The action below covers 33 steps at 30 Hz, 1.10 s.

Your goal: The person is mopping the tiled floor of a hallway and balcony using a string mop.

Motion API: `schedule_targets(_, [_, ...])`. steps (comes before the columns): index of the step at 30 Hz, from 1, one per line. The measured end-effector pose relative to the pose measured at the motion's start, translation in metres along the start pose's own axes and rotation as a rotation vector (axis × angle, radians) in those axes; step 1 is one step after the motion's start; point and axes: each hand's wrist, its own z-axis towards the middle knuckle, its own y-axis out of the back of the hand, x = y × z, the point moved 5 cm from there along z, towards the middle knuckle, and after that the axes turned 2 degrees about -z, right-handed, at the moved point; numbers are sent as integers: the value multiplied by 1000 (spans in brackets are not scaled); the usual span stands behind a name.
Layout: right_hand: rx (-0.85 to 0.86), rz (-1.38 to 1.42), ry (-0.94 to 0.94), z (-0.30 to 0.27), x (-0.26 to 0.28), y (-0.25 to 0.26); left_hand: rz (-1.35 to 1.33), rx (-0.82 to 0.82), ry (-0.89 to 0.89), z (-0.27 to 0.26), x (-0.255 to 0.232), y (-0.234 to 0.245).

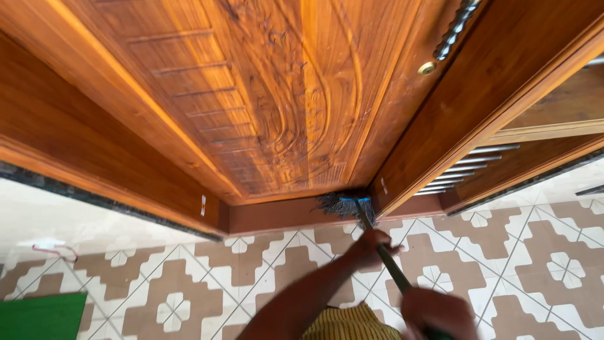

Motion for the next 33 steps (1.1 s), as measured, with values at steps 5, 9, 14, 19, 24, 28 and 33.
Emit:
schedule_targets(5, [-31,49,185,68,21,-39,-1,113,317,-1,52,-5])
schedule_targets(9, [-48,96,262,64,9,-38,-25,114,327,-7,40,10])
schedule_targets(14, [33,230,323,78,13,-45,200,134,316,-20,17,35])
schedule_targets(19, [137,371,351,99,21,-60,115,121,435,-68,33,67])
schedule_targets(24, [257,524,383,123,32,-88,368,31,488,-134,84,115])
schedule_targets(28, [369,617,382,141,36,-134,506,-290,454,-189,125,155])
schedule_targets(33, [381,641,417,141,38,-136,455,-509,282,-193,127,152])
